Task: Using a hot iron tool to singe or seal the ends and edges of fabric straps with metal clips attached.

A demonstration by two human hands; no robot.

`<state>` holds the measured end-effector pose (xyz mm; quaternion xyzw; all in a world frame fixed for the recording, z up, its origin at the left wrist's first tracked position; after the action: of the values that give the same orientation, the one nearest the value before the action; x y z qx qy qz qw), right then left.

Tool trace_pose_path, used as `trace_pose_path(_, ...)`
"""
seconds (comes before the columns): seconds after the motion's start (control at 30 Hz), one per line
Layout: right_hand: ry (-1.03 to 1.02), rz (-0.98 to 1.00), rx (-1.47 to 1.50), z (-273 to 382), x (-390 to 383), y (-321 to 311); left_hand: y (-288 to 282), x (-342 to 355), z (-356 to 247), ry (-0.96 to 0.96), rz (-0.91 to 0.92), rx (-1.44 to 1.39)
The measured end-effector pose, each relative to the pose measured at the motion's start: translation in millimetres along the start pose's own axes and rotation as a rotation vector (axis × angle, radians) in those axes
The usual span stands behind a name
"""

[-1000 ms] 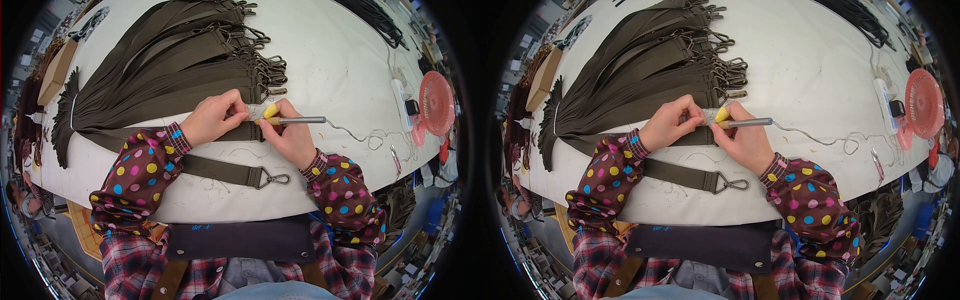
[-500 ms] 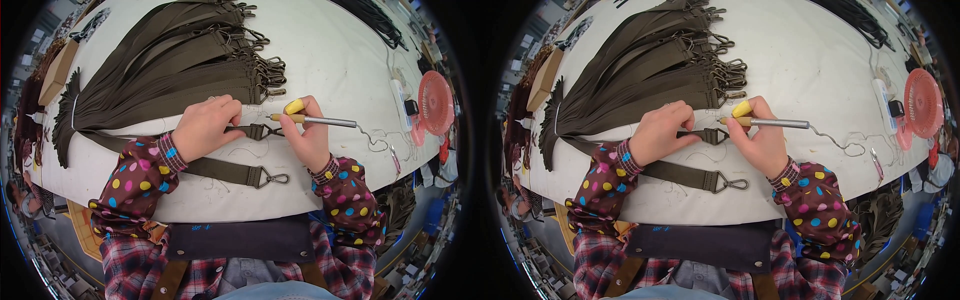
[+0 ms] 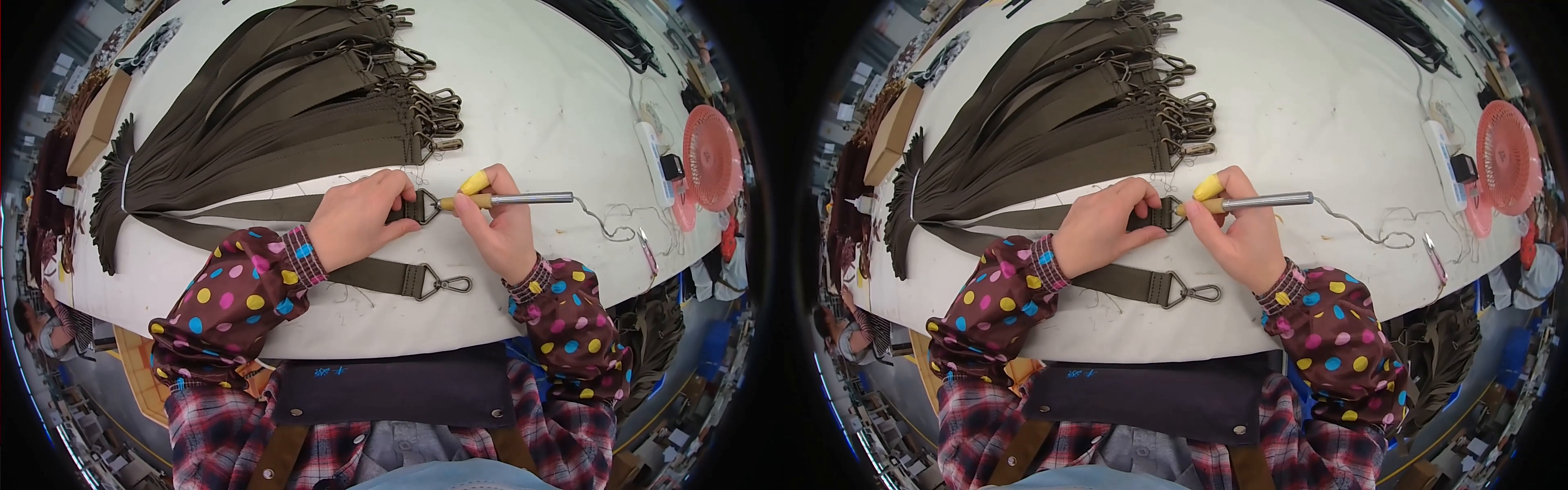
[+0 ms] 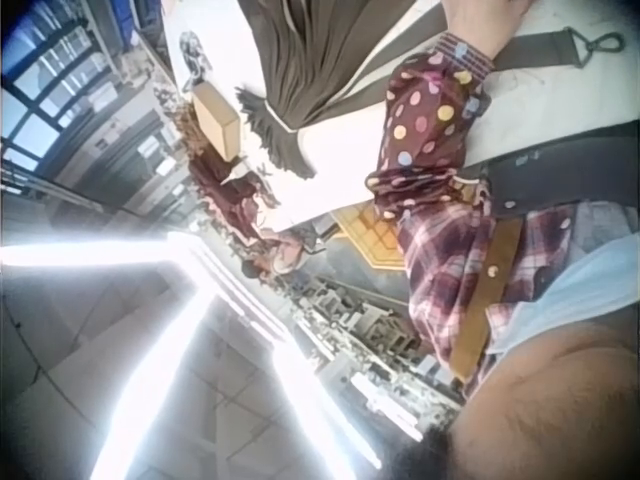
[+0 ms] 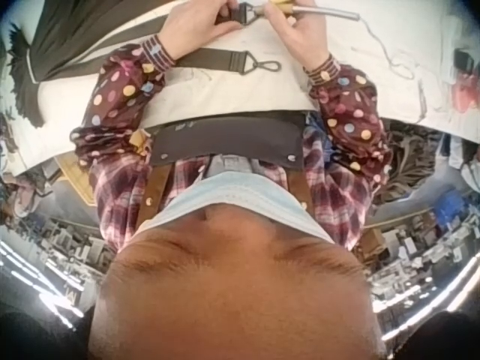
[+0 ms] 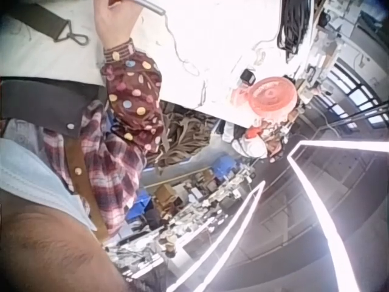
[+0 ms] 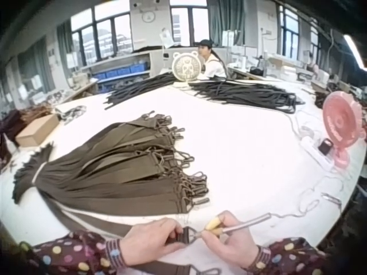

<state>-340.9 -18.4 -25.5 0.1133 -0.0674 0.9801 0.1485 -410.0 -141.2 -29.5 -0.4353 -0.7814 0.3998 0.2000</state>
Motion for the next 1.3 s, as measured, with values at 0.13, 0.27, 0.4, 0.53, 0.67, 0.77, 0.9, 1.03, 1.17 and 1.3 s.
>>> trace_pose_path(0.13,0.001,-0.007,-0.029,-2.9,-0.1,-0.3,3.3,1.3,-3.1,0.056,0.012,-0.019)
trace_pose_path(0.27,0.012,0.013,-0.026,-5.7,-0.1,1.0,3.7,8.2,12.5,-0.094,0.128,-0.293)
trace_pose_path(0.4,0.002,0.027,-0.004,-5.5,-1.4,5.5,2.5,9.5,20.0,-0.215,0.166,-0.473)
trace_pose_path(0.53,0.023,0.146,-0.087,-7.4,-4.3,22.9,14.3,2.1,37.4,-0.277,0.172,-0.718)
trace_pose_path(0.67,0.025,0.165,-0.141,-8.3,-3.0,27.3,11.7,-0.2,36.5,-0.262,0.138,-0.766)
trace_pose_path(0.77,0.073,0.175,-0.163,-14.6,-4.2,25.8,11.7,1.6,33.1,-0.225,0.154,-0.758)
trace_pose_path(0.9,0.060,0.176,-0.177,-12.4,-3.3,27.0,12.1,1.5,33.6,-0.222,0.155,-0.751)
trace_pose_path(1.03,0.052,0.180,-0.214,-12.0,-3.8,27.2,10.3,0.9,31.7,-0.223,0.148,-0.754)
trace_pose_path(1.17,0.047,0.180,-0.217,-12.1,-4.1,27.6,10.8,1.3,31.8,-0.222,0.149,-0.750)
trace_pose_path(1.3,0.046,0.193,-0.249,-8.8,-3.4,27.5,11.9,2.1,31.9,-0.223,0.146,-0.752)
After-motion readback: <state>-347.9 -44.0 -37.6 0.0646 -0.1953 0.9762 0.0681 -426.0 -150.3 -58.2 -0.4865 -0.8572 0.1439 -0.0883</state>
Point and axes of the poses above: each hand's wrist, its own x-axis towards the middle knuckle, its own y-axis out of the palm, z = x × y, the point moved 9 cm from there along x, towards the middle knuckle, and after that the axes turned 1 degree about -y, right-handed, at the moved point
